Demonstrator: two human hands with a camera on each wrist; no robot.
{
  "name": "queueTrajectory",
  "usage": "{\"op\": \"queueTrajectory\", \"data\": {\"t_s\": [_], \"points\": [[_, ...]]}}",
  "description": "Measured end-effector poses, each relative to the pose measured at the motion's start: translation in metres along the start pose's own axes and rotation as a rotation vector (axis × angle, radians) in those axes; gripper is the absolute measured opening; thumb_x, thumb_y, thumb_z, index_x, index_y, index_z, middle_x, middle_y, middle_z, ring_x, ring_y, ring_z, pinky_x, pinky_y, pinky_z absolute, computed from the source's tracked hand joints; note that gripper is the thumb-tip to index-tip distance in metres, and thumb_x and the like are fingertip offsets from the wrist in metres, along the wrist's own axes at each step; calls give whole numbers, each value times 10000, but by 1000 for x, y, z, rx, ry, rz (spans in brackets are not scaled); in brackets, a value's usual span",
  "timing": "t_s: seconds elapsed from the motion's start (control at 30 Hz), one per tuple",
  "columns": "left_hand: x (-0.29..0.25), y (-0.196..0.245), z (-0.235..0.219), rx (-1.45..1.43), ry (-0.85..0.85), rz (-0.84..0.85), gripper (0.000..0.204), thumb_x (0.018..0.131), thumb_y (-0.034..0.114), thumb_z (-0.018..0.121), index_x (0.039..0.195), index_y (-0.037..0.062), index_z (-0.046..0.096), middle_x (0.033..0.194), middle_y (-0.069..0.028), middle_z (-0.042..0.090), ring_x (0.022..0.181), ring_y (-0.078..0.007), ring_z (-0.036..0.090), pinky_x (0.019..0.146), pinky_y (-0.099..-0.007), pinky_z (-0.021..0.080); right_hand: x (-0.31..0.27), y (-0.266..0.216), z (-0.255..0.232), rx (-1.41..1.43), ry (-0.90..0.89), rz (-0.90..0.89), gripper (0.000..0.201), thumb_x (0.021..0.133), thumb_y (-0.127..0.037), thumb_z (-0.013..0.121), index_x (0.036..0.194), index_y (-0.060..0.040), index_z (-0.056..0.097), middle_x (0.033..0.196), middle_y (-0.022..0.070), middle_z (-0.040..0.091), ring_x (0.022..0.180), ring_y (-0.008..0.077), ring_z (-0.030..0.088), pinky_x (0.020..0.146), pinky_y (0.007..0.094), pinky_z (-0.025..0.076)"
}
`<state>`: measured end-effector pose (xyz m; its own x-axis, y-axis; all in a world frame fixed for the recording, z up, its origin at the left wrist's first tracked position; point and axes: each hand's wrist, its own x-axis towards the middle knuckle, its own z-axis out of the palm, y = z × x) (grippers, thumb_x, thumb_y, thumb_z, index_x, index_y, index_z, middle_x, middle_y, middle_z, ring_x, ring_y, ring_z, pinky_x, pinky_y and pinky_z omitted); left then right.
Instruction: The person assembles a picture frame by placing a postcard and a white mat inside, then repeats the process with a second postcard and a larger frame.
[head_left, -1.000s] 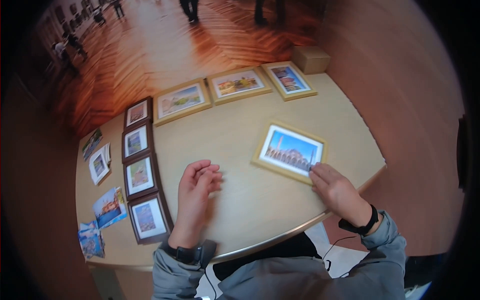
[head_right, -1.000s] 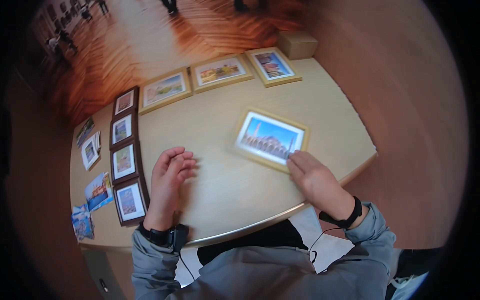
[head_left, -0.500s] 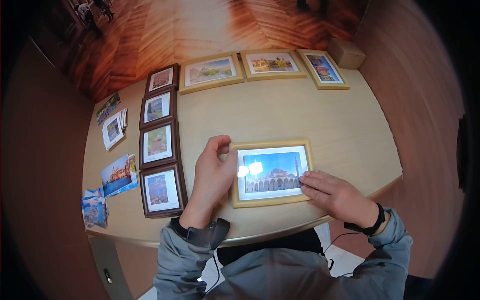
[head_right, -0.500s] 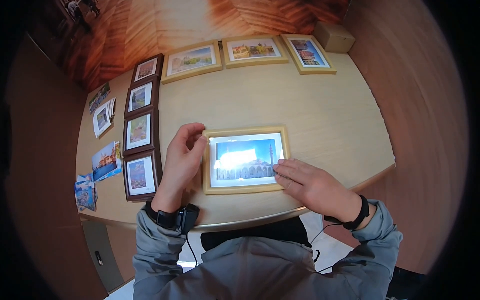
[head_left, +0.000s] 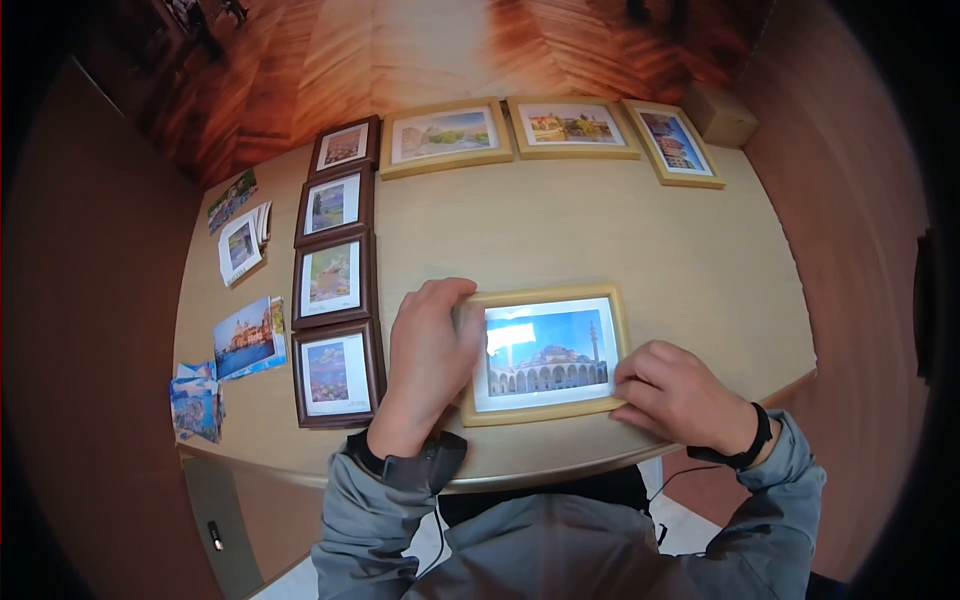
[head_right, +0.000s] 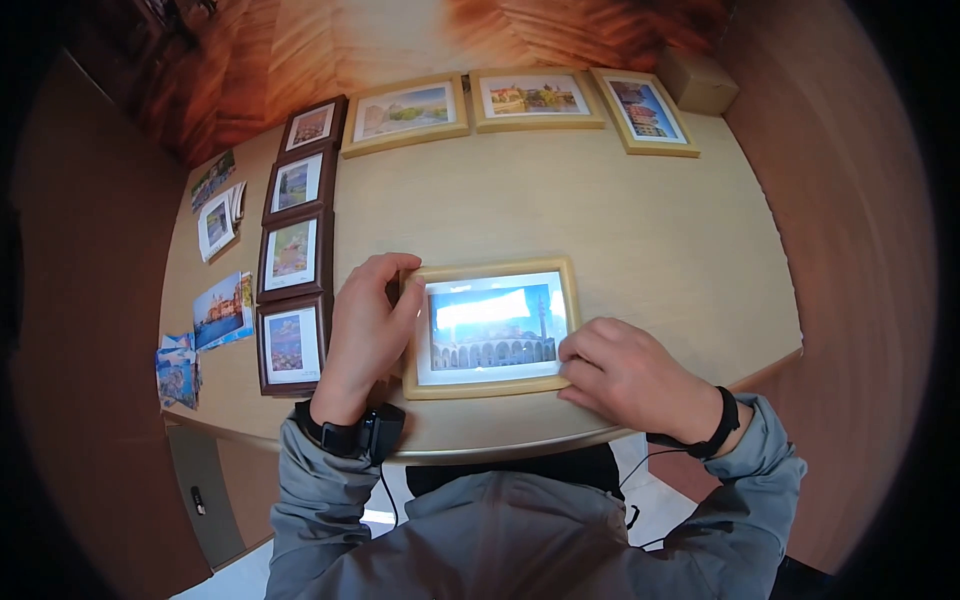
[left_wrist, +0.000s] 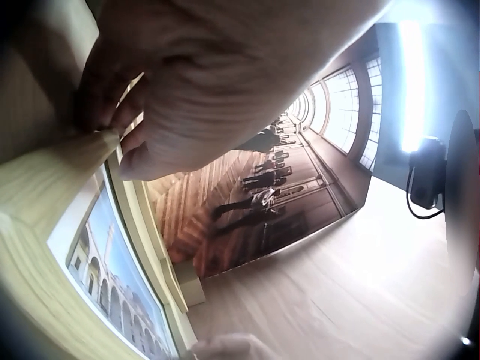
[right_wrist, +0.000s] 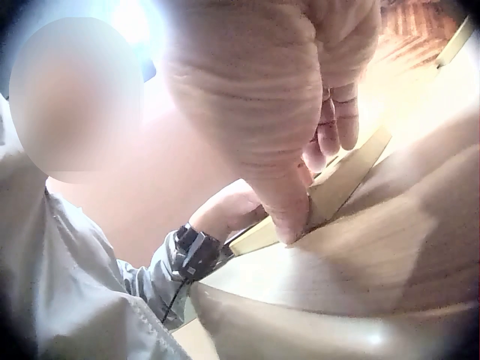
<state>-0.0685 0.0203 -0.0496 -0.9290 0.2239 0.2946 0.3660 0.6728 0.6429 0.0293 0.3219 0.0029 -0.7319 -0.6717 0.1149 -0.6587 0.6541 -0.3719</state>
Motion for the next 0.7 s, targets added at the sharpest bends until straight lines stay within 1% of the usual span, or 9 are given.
{"op": "queueTrajectory", "data": {"t_s": [0.13,0.23,0.3,0.33,0.43,0.5,0.6,0.63,0.7], "points": [[3,9,-6,-80,-17,-159,202,972,144,696,1127,20,730,1007,-157,728,963,-261,687,866,-371,542,-2,0,0,46,55,9,266,817,-142,845,985,-29,673,1103,112,652,975,300,651,827,409,550],[6,9,-11,-209,-49,-340,272,1064,230,596,1170,8,712,1020,-121,732,960,-206,688,878,-345,535,-1,-4,-16,185,113,77,229,857,-114,827,1006,-23,679,1107,120,645,942,296,652,799,379,550],[10,16,-18,-856,28,-437,432,1133,353,477,1264,-11,669,1107,-136,738,1038,-234,683,928,-360,532,-1,-6,-31,270,136,119,212,878,-100,816,1020,-17,684,1111,125,640,920,287,650,782,357,547],[10,23,-24,-1120,36,-481,567,1167,440,342,1353,-32,596,1194,-113,712,1091,-180,661,958,-340,534,-2,-7,-39,334,150,169,219,886,-96,814,1045,-13,688,1122,128,633,920,269,646,777,337,540],[12,23,-20,-1214,124,-476,615,1159,483,324,1404,-31,554,1267,-134,689,1128,-194,656,1001,-336,526,1,7,-46,434,198,220,234,916,-122,806,1092,-14,698,1150,109,621,955,192,626,767,304,528],[9,25,-21,-1245,39,-449,554,1156,435,400,1429,-27,540,1288,-140,683,1165,-202,653,1026,-343,523,8,21,-36,860,391,256,229,944,-166,790,1085,-10,698,1181,80,614,983,163,616,786,293,531],[5,16,-12,-1214,-293,-391,457,1121,287,562,1446,-32,525,1324,-152,665,1173,-210,665,1015,-371,545,32,24,-9,1386,342,265,280,1012,-198,729,1216,-20,657,1228,67,596,992,156,611,858,312,537],[4,18,-12,-1214,-291,-382,457,1121,287,562,1446,-32,525,1324,-152,665,1173,-210,665,1015,-371,545,42,22,1,1664,294,229,302,1031,-200,708,1271,-29,640,1242,69,594,1002,161,614,881,323,541],[1,24,-13,-1207,-454,-276,529,1128,319,523,1522,-29,457,1313,-162,664,1221,-253,671,1019,-422,581,62,18,23,1816,280,174,328,1044,-200,691,1315,-30,620,1245,75,603,997,164,621,887,327,542]]}}
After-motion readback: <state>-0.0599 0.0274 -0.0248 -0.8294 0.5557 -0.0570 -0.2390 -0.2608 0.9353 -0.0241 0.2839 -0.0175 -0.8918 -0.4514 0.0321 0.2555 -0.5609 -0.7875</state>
